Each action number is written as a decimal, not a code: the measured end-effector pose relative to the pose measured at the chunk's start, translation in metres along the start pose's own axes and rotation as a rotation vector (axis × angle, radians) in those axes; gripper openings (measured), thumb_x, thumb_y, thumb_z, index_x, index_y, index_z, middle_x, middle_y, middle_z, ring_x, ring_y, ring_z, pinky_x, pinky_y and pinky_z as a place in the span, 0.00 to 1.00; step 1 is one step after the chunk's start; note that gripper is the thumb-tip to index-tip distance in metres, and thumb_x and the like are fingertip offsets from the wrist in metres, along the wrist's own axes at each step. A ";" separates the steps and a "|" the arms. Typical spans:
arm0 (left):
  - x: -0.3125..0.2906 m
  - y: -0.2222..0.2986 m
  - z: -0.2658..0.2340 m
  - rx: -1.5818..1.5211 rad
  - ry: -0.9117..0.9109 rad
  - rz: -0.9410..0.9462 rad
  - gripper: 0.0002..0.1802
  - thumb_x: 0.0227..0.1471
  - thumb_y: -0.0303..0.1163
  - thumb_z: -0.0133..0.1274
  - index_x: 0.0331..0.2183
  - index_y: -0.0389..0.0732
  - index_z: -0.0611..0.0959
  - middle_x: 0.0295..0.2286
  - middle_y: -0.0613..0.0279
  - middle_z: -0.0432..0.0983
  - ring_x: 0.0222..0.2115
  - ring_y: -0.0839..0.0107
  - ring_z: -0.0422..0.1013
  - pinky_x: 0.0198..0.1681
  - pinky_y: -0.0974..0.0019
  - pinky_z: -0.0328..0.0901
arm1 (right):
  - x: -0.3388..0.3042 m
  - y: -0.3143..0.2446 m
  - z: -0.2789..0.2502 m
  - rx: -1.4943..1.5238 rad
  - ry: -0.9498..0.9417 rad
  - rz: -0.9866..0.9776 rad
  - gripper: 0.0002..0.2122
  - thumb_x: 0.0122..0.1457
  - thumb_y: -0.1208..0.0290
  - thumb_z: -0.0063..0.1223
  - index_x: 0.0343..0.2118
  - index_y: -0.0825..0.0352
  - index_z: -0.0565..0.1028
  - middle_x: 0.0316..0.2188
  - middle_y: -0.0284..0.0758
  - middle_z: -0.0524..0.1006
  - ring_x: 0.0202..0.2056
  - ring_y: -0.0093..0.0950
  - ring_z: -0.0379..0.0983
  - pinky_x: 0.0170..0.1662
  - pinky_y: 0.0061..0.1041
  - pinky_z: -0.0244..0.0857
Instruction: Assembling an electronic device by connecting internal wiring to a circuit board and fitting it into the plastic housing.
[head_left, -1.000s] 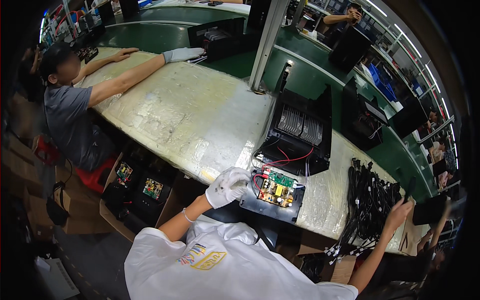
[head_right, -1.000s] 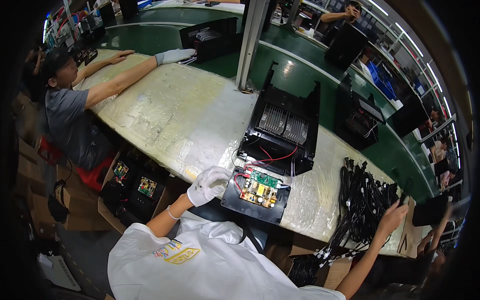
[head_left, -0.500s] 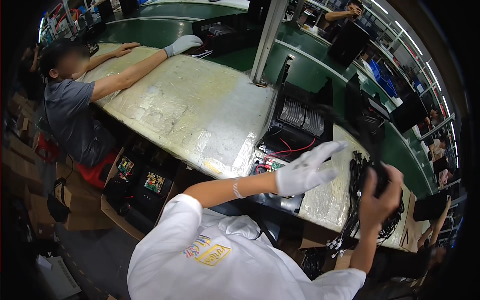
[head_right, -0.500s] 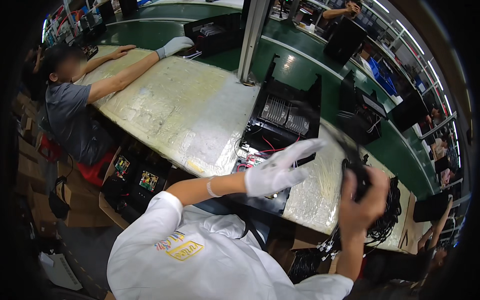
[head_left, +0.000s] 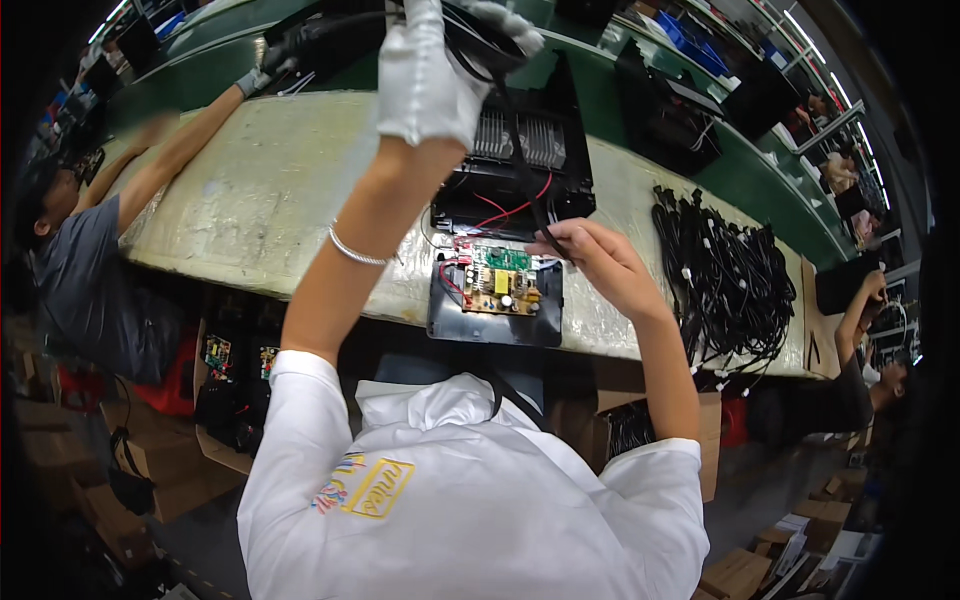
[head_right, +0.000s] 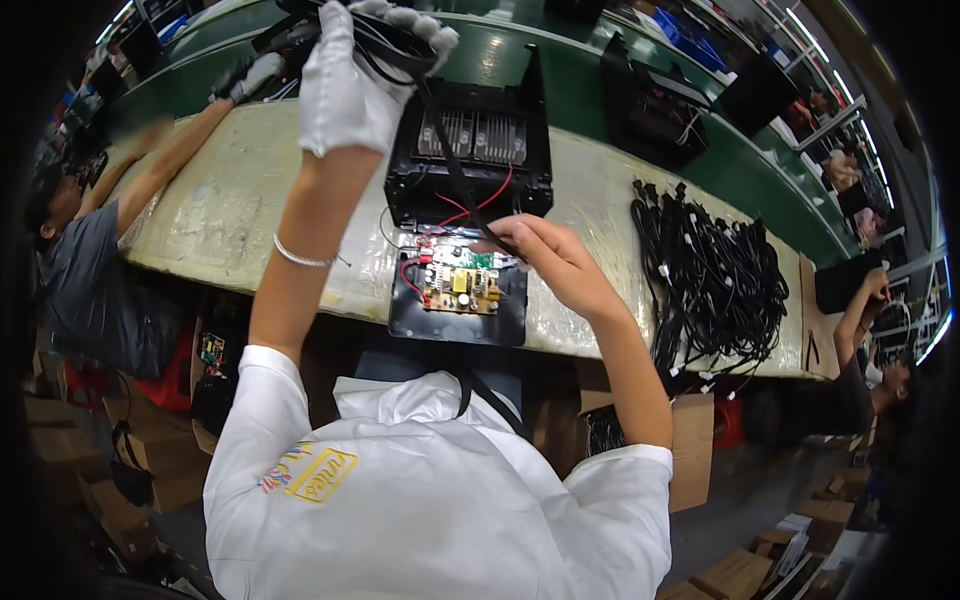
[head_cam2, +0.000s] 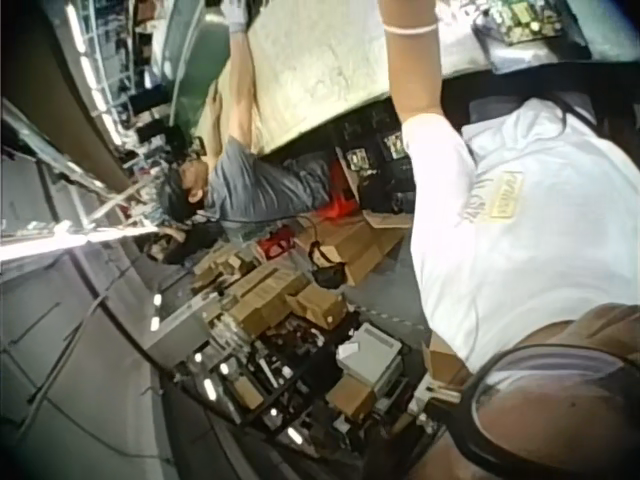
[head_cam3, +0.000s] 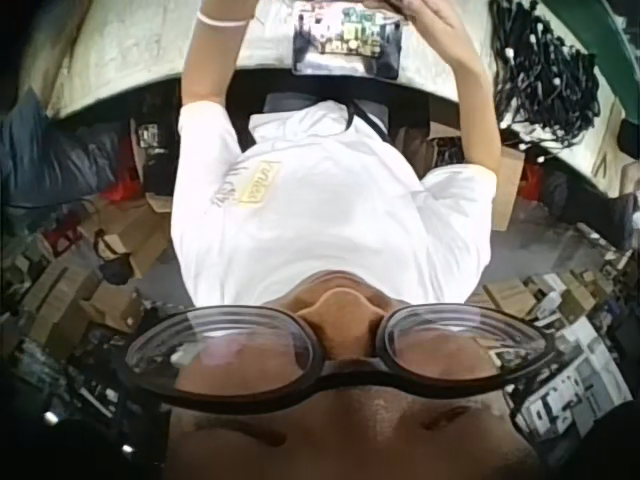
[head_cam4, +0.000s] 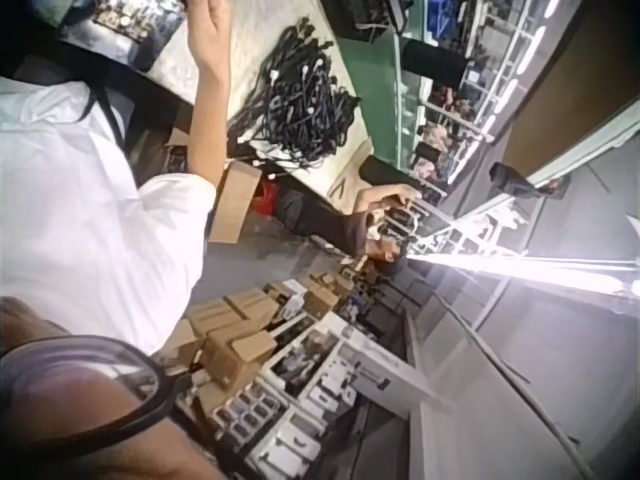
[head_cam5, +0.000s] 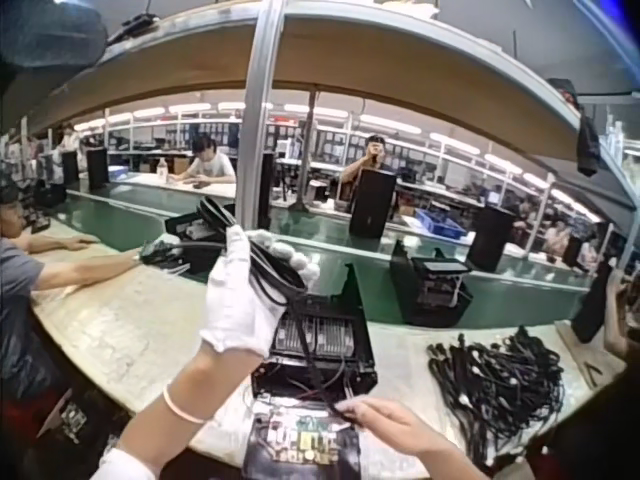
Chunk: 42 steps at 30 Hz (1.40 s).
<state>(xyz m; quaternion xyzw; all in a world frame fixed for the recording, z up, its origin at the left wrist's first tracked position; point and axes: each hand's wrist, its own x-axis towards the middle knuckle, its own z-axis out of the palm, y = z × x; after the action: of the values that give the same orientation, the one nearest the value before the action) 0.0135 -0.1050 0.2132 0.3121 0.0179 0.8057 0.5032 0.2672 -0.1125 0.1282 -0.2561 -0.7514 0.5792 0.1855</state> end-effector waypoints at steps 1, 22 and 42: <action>0.006 -0.002 0.012 0.015 0.134 0.011 0.18 0.65 0.46 0.42 0.34 0.41 0.72 0.26 0.59 0.72 0.29 0.61 0.71 0.37 0.52 0.71 | 0.002 0.008 0.004 0.131 0.004 -0.035 0.18 0.70 0.65 0.35 0.51 0.76 0.69 0.48 0.44 0.76 0.50 0.30 0.72 0.55 0.25 0.62; -0.015 -0.036 0.040 0.073 0.054 -0.203 0.17 0.64 0.45 0.43 0.34 0.41 0.71 0.24 0.60 0.71 0.25 0.65 0.71 0.33 0.58 0.72 | -0.010 0.056 0.019 -0.535 0.375 -0.053 0.07 0.54 0.79 0.59 0.36 0.71 0.79 0.31 0.39 0.76 0.28 0.24 0.71 0.31 0.25 0.65; -0.028 -0.038 0.031 0.107 0.031 -0.295 0.16 0.65 0.43 0.43 0.34 0.40 0.72 0.24 0.62 0.72 0.26 0.67 0.73 0.37 0.62 0.73 | -0.005 0.078 0.037 -0.405 0.439 -0.054 0.04 0.52 0.77 0.61 0.30 0.71 0.79 0.27 0.33 0.76 0.28 0.23 0.72 0.33 0.22 0.64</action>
<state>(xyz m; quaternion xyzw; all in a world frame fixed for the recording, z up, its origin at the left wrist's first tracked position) 0.0687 -0.1182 0.2111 0.3201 0.1142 0.7257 0.5982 0.2631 -0.1294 0.0437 -0.3871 -0.8001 0.3430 0.3039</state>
